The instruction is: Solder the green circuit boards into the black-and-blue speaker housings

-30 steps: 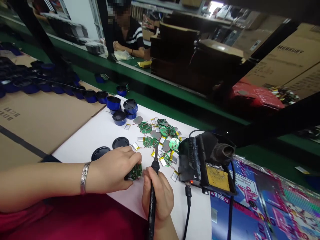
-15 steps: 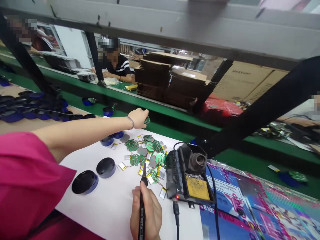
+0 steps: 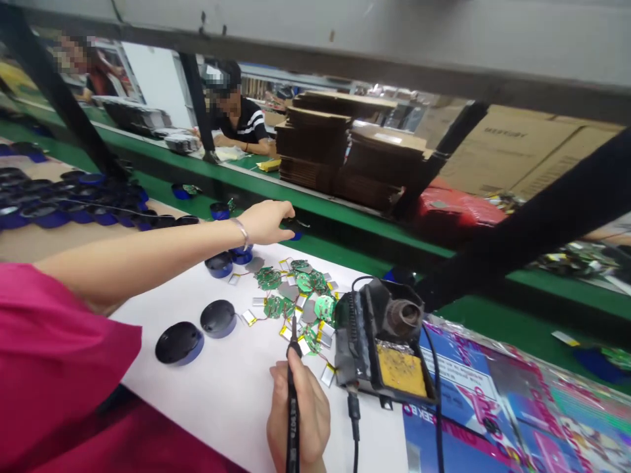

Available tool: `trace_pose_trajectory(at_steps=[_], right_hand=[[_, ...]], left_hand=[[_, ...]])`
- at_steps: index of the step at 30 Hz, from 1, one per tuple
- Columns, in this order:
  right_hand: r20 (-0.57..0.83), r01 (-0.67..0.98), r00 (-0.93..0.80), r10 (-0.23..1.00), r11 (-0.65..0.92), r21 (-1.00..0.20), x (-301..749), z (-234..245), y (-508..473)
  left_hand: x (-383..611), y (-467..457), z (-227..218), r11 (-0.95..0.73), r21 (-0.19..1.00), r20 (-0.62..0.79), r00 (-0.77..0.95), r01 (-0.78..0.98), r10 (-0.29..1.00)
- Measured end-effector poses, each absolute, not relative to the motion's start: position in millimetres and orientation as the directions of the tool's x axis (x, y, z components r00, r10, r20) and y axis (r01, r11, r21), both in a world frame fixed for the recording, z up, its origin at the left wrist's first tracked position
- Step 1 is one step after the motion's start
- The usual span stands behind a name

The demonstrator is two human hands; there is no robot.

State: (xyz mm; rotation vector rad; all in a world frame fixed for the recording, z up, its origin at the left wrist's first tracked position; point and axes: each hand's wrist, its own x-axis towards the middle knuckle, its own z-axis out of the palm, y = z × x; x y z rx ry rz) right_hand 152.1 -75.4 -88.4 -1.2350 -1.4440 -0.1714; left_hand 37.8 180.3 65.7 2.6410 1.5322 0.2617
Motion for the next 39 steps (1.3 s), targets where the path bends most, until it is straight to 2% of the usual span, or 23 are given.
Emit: trace_pose_trajectory(at_steps=[2,6,8,13,15,19,22,25,30,35,39], right_hand=[[0.796,0.75,0.234,0.559,0.417,-0.513,152.0,-88.0,-77.0],[0.788,0.771,0.218,0.576,0.393,-0.501,152.3,-86.4,-79.4],[0.791,0.777,0.227,0.568,0.385,-0.499,152.0,-84.8,-80.4],[0.8,0.833,0.241,0.55,0.307,-0.461,150.1,-76.2,-82.6],[0.807,0.858,0.233,0.543,0.275,-0.433,150.3,-70.9,-83.6],[0.836,0.872,0.247,0.491,0.263,-0.412,153.9,-60.1,-86.3],[0.791,0.828,0.315,0.524,0.255,-0.499,156.6,-52.7,-88.9],[0.737,0.765,0.399,0.546,0.244,-0.595,155.4,-44.8,-90.9],[0.632,0.578,0.525,0.57,0.306,-0.757,147.5,-34.0,-90.2],[0.567,0.48,0.476,0.672,0.342,-0.808,148.8,-38.0,-86.7],[0.56,0.513,0.387,0.732,0.334,-0.791,153.7,-40.2,-77.3]], left_hand=[[13.5,151.8,69.9,-0.509,0.187,0.034,0.512,0.84,0.858],[-30.4,95.5,64.4,-0.49,0.263,-0.211,0.545,0.831,0.811],[-44.8,76.8,54.7,-0.471,0.221,-0.283,0.519,0.854,0.807],[-52.7,56.9,31.4,-0.436,0.092,-0.351,0.439,0.895,0.827],[-47.1,48.9,28.2,-0.462,0.058,-0.342,0.453,0.885,0.823],[-30.2,26.0,30.1,-0.562,0.025,-0.22,0.553,0.826,0.803],[-17.8,22.2,33.1,-0.596,0.091,-0.248,0.598,0.798,0.762],[-6.9,41.1,31.6,-0.54,0.162,-0.281,0.563,0.826,0.777],[5.0,77.8,10.7,-0.494,0.148,-0.312,0.514,0.857,0.799],[4.7,83.0,-9.4,-0.578,0.211,-0.309,0.614,0.789,0.726],[-3.9,85.0,-1.3,-0.667,0.246,-0.194,0.71,0.704,0.677]])
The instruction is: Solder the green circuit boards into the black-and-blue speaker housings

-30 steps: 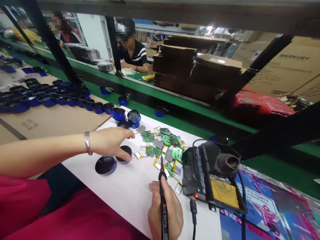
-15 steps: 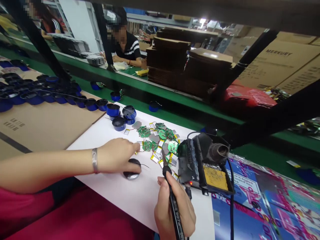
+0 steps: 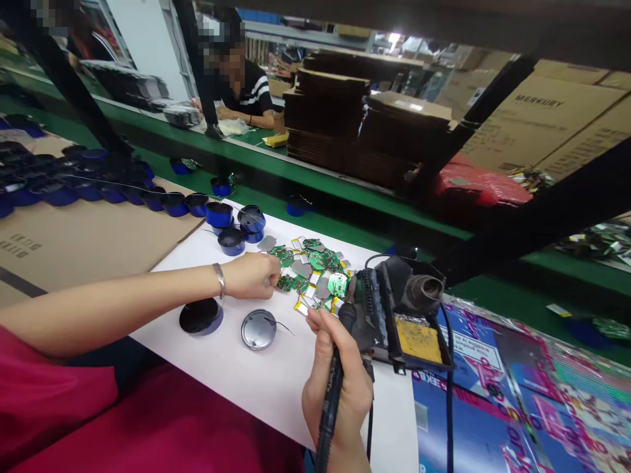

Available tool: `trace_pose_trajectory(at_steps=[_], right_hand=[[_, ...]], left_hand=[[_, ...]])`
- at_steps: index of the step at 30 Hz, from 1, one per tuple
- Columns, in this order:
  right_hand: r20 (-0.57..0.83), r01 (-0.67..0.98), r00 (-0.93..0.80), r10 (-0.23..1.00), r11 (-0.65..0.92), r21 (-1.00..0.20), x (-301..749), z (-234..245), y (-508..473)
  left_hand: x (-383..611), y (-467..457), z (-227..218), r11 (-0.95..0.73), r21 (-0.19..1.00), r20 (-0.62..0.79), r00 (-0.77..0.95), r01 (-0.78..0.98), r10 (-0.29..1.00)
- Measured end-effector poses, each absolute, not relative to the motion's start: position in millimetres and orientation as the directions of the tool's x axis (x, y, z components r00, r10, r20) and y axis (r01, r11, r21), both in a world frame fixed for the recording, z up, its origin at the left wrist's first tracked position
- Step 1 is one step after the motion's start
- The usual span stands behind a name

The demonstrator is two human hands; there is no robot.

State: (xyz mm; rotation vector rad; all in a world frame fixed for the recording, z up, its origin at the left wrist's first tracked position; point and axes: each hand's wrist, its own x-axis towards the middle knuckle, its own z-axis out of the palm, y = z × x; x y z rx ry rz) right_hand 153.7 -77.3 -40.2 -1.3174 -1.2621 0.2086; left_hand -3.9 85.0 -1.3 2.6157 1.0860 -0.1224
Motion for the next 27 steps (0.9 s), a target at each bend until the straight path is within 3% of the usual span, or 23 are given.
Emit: trace_pose_trajectory(at_steps=[3,6,9,11,16,20,24,27], right_hand=[[0.54,0.585,0.326,0.776,0.283,-0.76,157.6,-40.5,-65.0],[0.531,0.615,0.248,0.811,0.292,-0.733,161.5,-42.5,-52.5],[0.535,0.61,0.186,0.824,0.33,-0.72,162.8,-42.2,-45.5],[0.523,0.568,0.152,0.839,0.359,-0.741,161.1,-39.6,-44.4],[0.467,0.348,0.238,0.851,0.374,-0.859,154.4,-36.0,-45.5],[0.42,0.221,0.345,0.839,0.363,-0.905,153.7,-36.2,-45.1],[0.571,0.484,0.392,0.721,0.367,-0.795,153.3,-26.4,-46.2],[0.728,0.745,0.354,0.588,0.294,-0.599,152.5,-16.0,-46.8]], left_hand=[[-13.3,82.9,15.1,-0.74,0.254,-0.097,0.777,0.623,0.621],[-23.3,74.2,30.1,-0.839,0.241,0.09,0.849,0.488,0.52],[-31.4,63.1,38.6,-0.925,0.184,0.285,0.882,0.333,0.374],[-34.7,57.5,40.9,-0.953,0.137,0.326,0.895,0.272,0.303],[-36.2,54.2,36.0,-0.966,0.094,0.328,0.909,0.24,0.258],[-36.1,52.5,25.8,-0.917,0.234,0.313,0.868,0.322,0.385],[-41.1,41.8,19.3,-0.795,0.402,0.186,0.809,0.455,0.557],[-44.5,29.4,14.2,-0.741,0.473,-0.017,0.846,0.476,0.533]])
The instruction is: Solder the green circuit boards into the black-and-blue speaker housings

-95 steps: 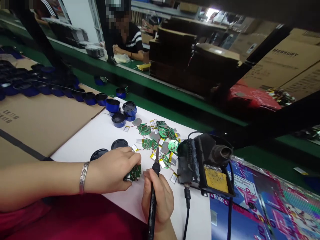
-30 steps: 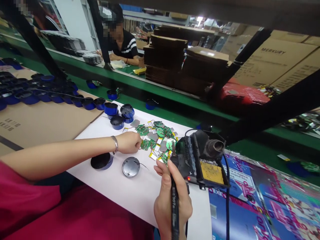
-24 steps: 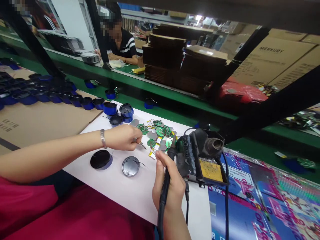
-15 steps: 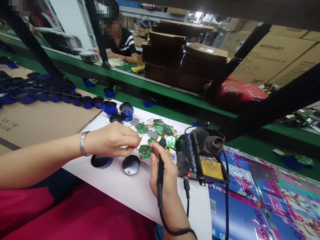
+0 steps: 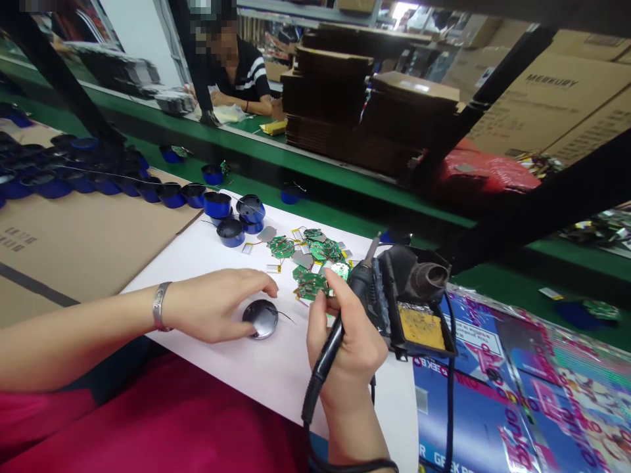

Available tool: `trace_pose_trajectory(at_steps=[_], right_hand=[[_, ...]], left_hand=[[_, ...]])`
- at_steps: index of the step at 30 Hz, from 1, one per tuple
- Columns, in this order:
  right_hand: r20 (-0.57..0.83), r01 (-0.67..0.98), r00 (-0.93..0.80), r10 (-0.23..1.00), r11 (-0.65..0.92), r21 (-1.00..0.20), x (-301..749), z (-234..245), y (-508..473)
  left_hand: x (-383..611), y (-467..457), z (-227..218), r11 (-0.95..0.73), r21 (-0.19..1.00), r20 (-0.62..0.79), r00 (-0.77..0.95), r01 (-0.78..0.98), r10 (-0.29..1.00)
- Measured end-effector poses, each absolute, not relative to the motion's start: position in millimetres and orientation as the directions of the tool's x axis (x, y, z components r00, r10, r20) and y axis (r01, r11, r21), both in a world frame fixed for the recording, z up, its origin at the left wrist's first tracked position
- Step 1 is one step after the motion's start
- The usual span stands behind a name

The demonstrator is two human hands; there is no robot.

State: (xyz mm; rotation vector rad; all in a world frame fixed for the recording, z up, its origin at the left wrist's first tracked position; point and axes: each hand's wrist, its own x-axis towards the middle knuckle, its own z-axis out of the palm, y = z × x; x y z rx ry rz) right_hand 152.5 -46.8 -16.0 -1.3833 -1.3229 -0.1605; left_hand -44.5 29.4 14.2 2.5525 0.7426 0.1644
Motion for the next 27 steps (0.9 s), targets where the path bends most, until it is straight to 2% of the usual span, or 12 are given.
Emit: trace_pose_trajectory(at_steps=[3,4,7,9,12,16,20,23,27], right_hand=[[0.811,0.872,0.238,0.535,0.251,-0.421,154.4,-11.5,-44.5],[0.826,0.889,0.198,0.527,0.259,-0.378,155.6,-11.9,-42.9],[0.845,0.91,0.119,0.522,0.283,-0.303,159.1,-16.8,-37.6],[0.84,0.911,0.112,0.531,0.282,-0.3,159.8,-21.3,-35.3],[0.823,0.896,0.137,0.551,0.285,-0.34,157.3,-27.0,-35.4],[0.806,0.865,0.177,0.565,0.301,-0.401,148.5,-31.7,-40.9],[0.78,0.847,0.154,0.606,0.326,-0.421,136.2,-35.8,-48.9],[0.775,0.858,0.115,0.622,0.331,-0.394,127.9,-42.6,-55.6],[0.787,0.866,0.023,0.616,0.382,-0.324,122.0,-55.9,-67.0]], left_hand=[[-43.2,15.8,7.1,-0.738,0.469,-0.149,0.867,0.485,0.475],[-41.9,11.1,5.0,-0.722,0.448,-0.168,0.843,0.527,0.511],[-38.5,-2.1,1.3,-0.569,0.399,-0.176,0.669,0.719,0.722],[-37.8,-9.3,-0.8,-0.505,0.433,-0.159,0.615,0.747,0.772],[-37.9,-17.2,-7.6,-0.521,0.493,-0.09,0.636,0.697,0.766],[-36.6,-24.4,-20.4,-0.478,0.507,0.074,0.516,0.717,0.853],[-37.8,-26.0,-26.2,-0.472,0.619,0.22,0.438,0.628,0.872],[-41.2,-24.5,-26.1,-0.435,0.729,0.242,0.397,0.528,0.886],[-44.7,-24.2,-24.3,-0.363,0.812,0.197,0.371,0.456,0.908]])
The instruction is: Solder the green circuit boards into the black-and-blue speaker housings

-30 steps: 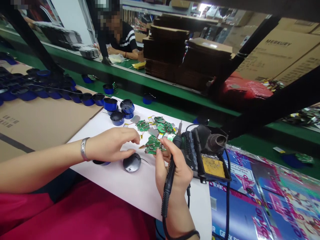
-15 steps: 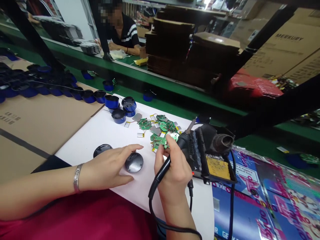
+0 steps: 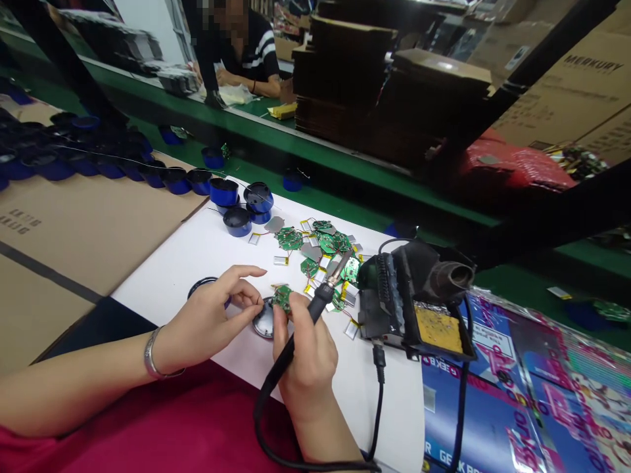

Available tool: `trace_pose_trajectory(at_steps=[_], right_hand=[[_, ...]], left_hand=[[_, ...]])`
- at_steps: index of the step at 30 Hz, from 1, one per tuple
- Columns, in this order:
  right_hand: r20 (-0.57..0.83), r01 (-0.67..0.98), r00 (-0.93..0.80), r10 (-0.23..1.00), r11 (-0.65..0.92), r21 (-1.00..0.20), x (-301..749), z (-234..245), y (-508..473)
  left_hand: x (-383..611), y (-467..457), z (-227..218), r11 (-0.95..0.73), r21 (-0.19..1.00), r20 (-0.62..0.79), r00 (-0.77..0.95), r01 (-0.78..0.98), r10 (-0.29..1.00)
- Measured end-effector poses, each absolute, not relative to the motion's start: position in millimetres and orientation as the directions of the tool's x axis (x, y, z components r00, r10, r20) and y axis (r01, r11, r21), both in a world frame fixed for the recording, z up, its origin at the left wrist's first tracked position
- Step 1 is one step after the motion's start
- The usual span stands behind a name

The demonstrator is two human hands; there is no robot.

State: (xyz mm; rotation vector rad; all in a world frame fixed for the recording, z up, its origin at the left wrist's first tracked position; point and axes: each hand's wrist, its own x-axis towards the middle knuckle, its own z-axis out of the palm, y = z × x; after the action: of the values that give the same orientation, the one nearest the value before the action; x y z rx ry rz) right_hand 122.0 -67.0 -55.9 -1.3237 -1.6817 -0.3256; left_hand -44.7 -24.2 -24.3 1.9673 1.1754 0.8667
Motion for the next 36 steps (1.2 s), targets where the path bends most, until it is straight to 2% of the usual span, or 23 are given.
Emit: trace_pose_trajectory(at_steps=[3,7,14,16,18,21,25,30,36], right_hand=[[0.786,0.874,-0.045,0.617,0.406,-0.269,121.0,-62.9,-76.7],[0.765,0.877,-0.078,0.64,0.409,-0.253,122.5,-65.6,-86.0],[0.737,0.841,-0.08,0.671,0.442,-0.312,126.7,-62.3,-89.5],[0.735,0.82,-0.029,0.677,0.437,-0.37,127.1,-57.2,-89.7],[0.696,0.774,0.075,0.714,0.398,-0.492,127.5,-50.8,-89.3],[0.558,0.665,0.222,0.8,0.294,-0.687,128.1,-43.3,-86.7],[0.406,0.504,0.28,0.87,0.226,-0.833,128.0,-41.4,-80.6],[0.351,0.366,0.311,0.883,0.23,-0.902,124.9,-41.1,-75.6],[0.319,0.329,0.324,0.891,0.21,-0.92,124.2,-39.5,-73.2]], left_hand=[[-44.6,-24.2,-22.4,-0.3,0.861,0.15,0.359,0.411,0.921],[-40.7,-21.6,-19.1,-0.283,0.872,0.126,0.376,0.4,0.918],[-36.0,-18.3,-14.6,-0.325,0.844,0.105,0.462,0.426,0.881],[-35.9,-18.5,-14.1,-0.333,0.841,0.108,0.472,0.426,0.875],[-35.9,-18.8,-13.9,-0.34,0.836,0.111,0.474,0.43,0.873],[-35.5,-19.3,-14.1,-0.362,0.825,0.128,0.48,0.434,0.868],[-34.8,-19.3,-14.8,-0.388,0.821,0.157,0.488,0.418,0.859],[-34.5,-18.6,-14.6,-0.394,0.824,0.158,0.502,0.407,0.85],[-34.3,-18.6,-14.7,-0.394,0.824,0.152,0.51,0.408,0.847]])
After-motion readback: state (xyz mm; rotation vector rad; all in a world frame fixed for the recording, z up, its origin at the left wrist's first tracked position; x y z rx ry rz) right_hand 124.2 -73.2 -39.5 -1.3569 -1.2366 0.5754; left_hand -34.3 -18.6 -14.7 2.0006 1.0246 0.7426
